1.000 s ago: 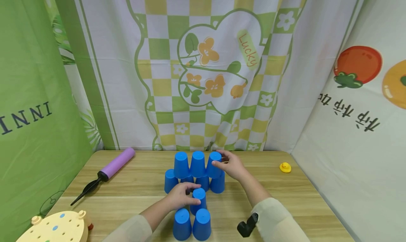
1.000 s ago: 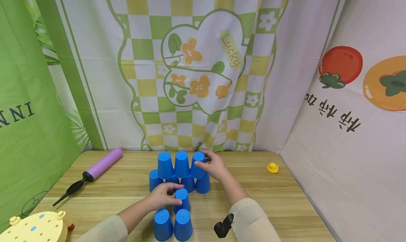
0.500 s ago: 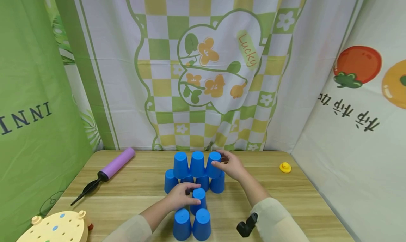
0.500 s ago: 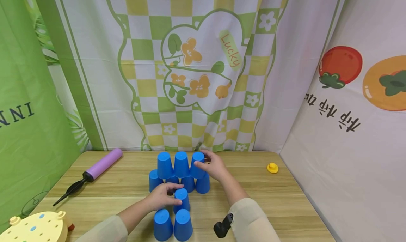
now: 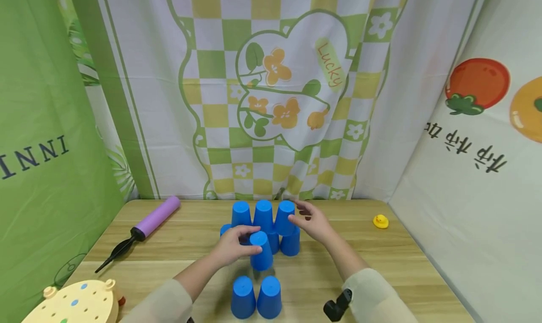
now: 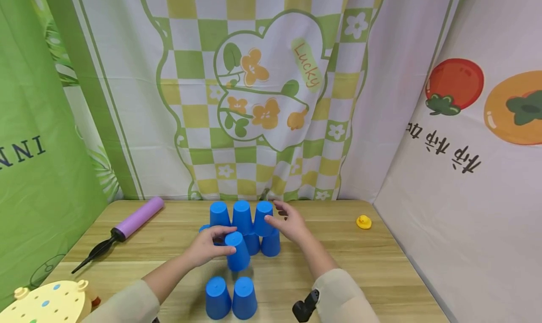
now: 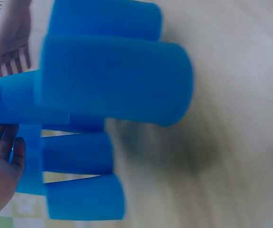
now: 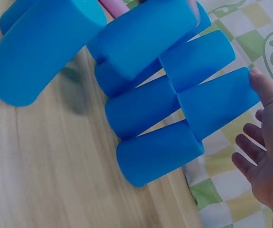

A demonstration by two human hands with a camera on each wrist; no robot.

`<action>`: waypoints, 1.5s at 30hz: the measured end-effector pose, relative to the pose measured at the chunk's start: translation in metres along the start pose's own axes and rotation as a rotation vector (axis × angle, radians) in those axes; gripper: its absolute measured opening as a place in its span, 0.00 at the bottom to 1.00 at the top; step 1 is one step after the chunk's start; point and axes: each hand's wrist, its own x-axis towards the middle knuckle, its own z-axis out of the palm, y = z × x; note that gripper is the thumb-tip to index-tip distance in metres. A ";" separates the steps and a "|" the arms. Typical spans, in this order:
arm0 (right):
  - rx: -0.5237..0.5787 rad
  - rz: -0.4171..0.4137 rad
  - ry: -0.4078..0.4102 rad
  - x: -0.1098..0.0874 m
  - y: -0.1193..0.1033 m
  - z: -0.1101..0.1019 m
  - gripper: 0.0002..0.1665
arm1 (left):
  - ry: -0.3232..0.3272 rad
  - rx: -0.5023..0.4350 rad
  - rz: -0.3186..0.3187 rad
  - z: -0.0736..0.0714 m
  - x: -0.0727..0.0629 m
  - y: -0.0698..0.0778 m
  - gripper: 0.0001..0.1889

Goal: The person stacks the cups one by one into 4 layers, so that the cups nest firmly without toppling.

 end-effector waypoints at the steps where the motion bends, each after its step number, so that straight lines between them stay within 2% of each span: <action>1: 0.004 -0.005 0.006 -0.002 0.002 -0.001 0.35 | 0.007 -0.012 0.013 -0.004 0.000 0.003 0.30; 6: 0.030 -0.019 0.025 -0.012 0.008 -0.004 0.35 | 0.046 -0.029 0.058 -0.024 -0.002 0.021 0.30; 9: 0.050 -0.017 0.040 -0.019 0.011 -0.006 0.35 | 0.093 -0.029 0.056 -0.035 -0.001 0.034 0.30; 15: 0.036 -0.036 0.066 -0.036 0.023 -0.005 0.32 | 0.180 -0.030 0.099 -0.055 0.005 0.061 0.29; 18: 0.031 -0.039 0.074 -0.046 0.028 -0.003 0.30 | 0.205 -0.027 0.132 -0.063 0.010 0.068 0.29; 21: 0.050 -0.045 0.094 -0.057 0.033 0.001 0.27 | 0.240 -0.013 0.129 -0.068 0.015 0.073 0.30; 25: 0.100 -0.042 0.103 -0.071 0.037 0.010 0.24 | 0.299 0.010 0.068 -0.074 0.024 0.074 0.30; 27: 0.115 -0.031 0.083 -0.078 0.038 0.016 0.24 | 0.319 0.004 0.030 -0.076 0.030 0.074 0.30; 31: 0.115 -0.022 -0.013 -0.093 0.037 0.027 0.27 | 0.324 -0.013 -0.019 -0.076 0.040 0.071 0.31; 38: 0.053 -0.106 -0.170 -0.106 0.031 0.043 0.31 | 0.328 -0.019 -0.027 -0.073 0.049 0.070 0.30; 45: 0.060 -0.127 -0.299 -0.112 0.030 0.052 0.35 | 0.314 -0.018 -0.028 -0.069 0.055 0.065 0.30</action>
